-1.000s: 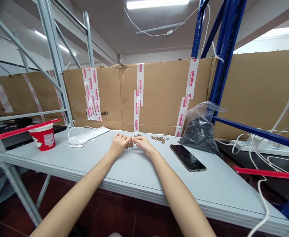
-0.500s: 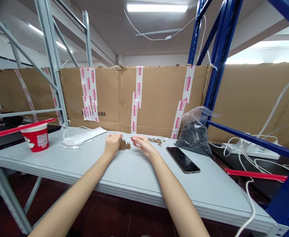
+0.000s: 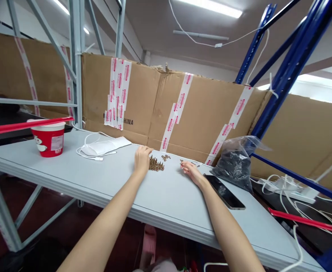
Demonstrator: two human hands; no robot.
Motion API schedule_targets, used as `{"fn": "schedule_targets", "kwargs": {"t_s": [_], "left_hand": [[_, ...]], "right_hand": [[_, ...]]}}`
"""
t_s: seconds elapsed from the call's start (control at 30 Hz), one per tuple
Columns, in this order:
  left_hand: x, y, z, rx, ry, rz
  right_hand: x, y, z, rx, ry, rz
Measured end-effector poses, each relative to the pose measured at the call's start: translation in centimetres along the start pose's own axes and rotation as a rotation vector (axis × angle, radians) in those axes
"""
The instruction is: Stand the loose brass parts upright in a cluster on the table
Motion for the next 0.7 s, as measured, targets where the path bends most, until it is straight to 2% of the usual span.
{"fn": "schedule_targets", "kwargs": {"t_s": [0.17,0.3,0.4,0.7], "left_hand": [[-0.7,-0.6,-0.1,0.105,-0.06,-0.035],[-0.8,-0.3,-0.5,0.075,0.001,-0.067],[-0.8,-0.2,-0.6,0.053,-0.02,-0.092],[-0.4,-0.6,-0.5,0.131,-0.052,-0.071]], "right_hand": [[-0.1,-0.1,-0.1,0.019,0.035,-0.11],[-0.2,-0.3,0.0,0.027,0.03,-0.134],[-0.2,-0.5,0.0,0.022,0.026,-0.143],[0.7,-2.7,-0.5,-0.026,-0.025,-0.003]]}}
Point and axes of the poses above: each hand's wrist, its own z-axis towards the middle knuckle, its own y-axis out of the back of the hand, x = y × z, the point moved 2 cm from there along z, towards the middle knuckle, and after that the axes turned 3 degrees about -y, right-handed, at the moved point
